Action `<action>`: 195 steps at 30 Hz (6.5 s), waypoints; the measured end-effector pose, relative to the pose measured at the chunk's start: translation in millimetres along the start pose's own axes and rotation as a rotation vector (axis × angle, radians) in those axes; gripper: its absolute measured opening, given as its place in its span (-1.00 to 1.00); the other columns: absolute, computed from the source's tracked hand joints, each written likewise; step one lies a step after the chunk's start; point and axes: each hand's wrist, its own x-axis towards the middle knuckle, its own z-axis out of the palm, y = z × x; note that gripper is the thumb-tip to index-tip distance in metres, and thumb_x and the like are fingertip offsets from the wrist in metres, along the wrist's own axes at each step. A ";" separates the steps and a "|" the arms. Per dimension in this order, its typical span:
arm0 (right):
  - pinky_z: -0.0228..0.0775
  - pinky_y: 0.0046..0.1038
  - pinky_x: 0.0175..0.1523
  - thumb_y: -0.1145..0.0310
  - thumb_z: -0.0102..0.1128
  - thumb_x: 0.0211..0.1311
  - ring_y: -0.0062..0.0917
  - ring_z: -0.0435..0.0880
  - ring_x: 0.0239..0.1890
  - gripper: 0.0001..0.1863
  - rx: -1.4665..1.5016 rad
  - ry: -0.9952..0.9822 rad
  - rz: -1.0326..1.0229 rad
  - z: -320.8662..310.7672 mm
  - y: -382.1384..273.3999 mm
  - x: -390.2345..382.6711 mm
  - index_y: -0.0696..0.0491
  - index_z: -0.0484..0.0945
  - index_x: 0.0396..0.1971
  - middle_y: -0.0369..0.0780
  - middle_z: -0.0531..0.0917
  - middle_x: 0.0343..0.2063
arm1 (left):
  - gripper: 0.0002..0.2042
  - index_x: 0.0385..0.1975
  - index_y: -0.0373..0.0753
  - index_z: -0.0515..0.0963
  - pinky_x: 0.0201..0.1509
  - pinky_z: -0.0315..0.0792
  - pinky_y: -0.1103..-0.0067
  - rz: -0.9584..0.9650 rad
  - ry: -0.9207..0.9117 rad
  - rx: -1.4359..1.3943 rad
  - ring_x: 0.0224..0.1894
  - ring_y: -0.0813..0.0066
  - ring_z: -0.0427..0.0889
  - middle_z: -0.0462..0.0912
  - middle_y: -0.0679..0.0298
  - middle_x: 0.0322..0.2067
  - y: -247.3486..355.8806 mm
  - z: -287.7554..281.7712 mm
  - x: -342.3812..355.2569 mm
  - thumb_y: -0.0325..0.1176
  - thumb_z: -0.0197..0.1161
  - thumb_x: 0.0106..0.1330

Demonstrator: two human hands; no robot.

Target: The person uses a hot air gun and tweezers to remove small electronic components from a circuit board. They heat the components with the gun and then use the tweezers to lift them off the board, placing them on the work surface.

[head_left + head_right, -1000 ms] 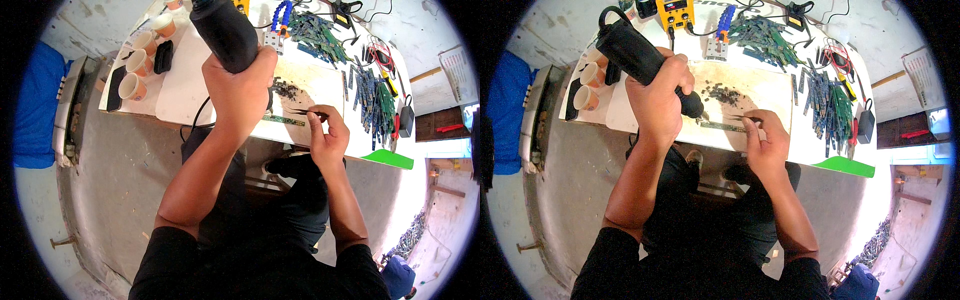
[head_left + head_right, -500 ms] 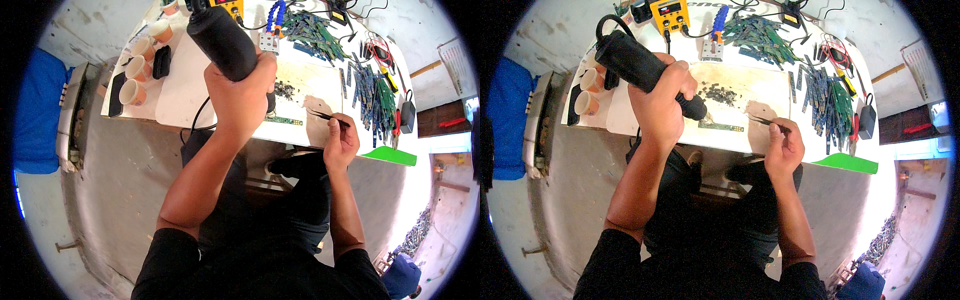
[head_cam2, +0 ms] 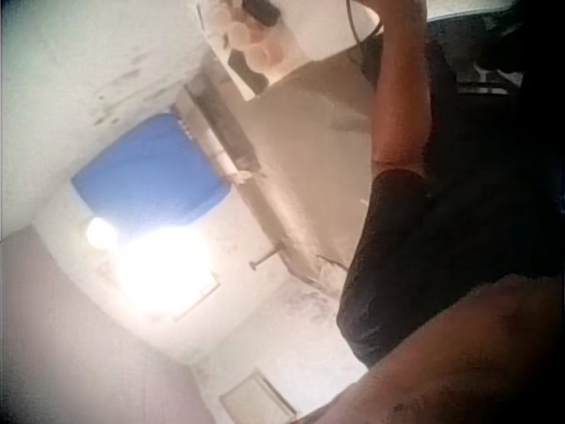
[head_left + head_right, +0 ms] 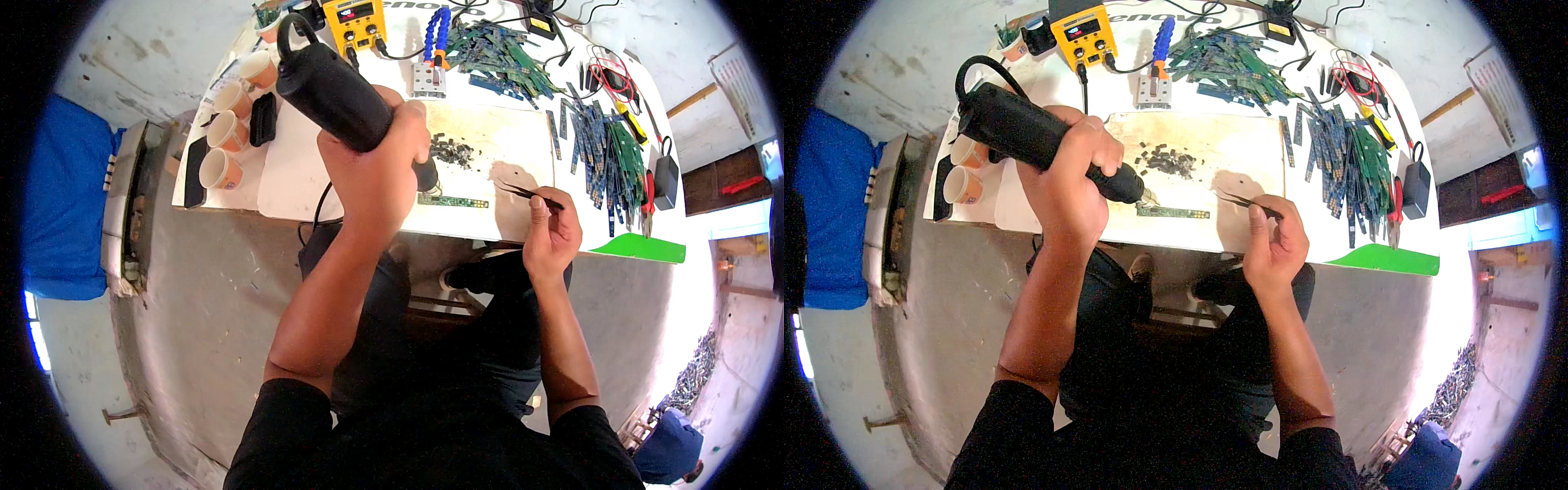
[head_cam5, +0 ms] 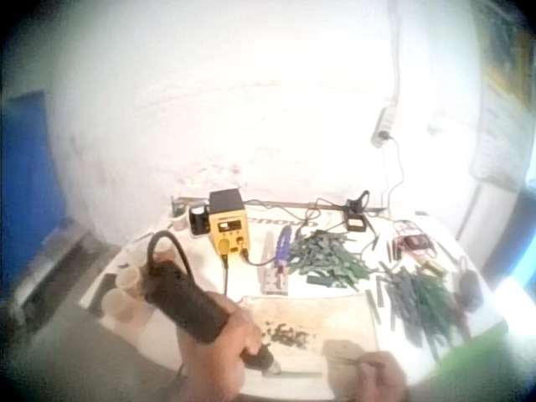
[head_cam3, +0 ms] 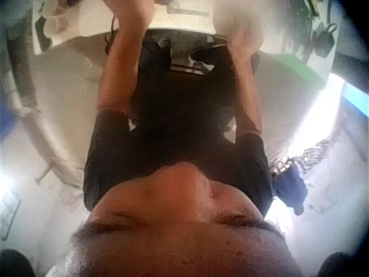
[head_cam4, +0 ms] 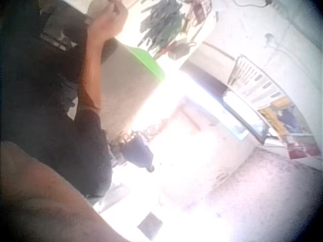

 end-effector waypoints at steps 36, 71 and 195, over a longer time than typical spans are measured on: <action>0.44 -0.52 -0.05 0.56 0.24 0.33 -0.48 0.62 -0.24 -0.92 -0.089 -0.009 -0.045 1.4 -5.5 3.9 0.25 0.60 -0.24 -0.14 0.68 -0.30 | -0.88 -0.47 -0.25 0.45 -0.49 0.34 0.56 0.025 -0.043 0.108 -0.66 0.55 0.41 0.44 0.33 -0.67 -1.2 -2.3 1.2 -0.61 0.24 0.19; 0.37 -0.51 -0.25 0.52 0.30 0.28 -0.47 0.56 -0.36 -0.92 -0.174 -0.399 -0.147 39.8 -42.8 14.7 0.16 0.63 -0.26 -0.16 0.69 -0.31 | -0.85 -0.58 -0.26 0.52 -0.53 0.27 0.68 0.016 -0.046 0.089 -0.65 0.68 0.46 0.50 0.41 -0.69 -1.1 -1.7 -1.2 -0.61 0.27 0.19; 0.50 -0.40 -0.15 0.58 0.29 0.21 -0.30 0.66 -0.29 -0.96 -0.094 -0.446 -0.151 28.0 -32.1 21.0 0.19 0.64 -0.34 -0.12 0.71 -0.34 | -0.85 -0.56 -0.28 0.49 -0.53 0.28 0.67 0.038 -0.007 0.017 -0.65 0.65 0.45 0.51 0.37 -0.69 -6.3 5.5 -5.2 -0.66 0.25 0.17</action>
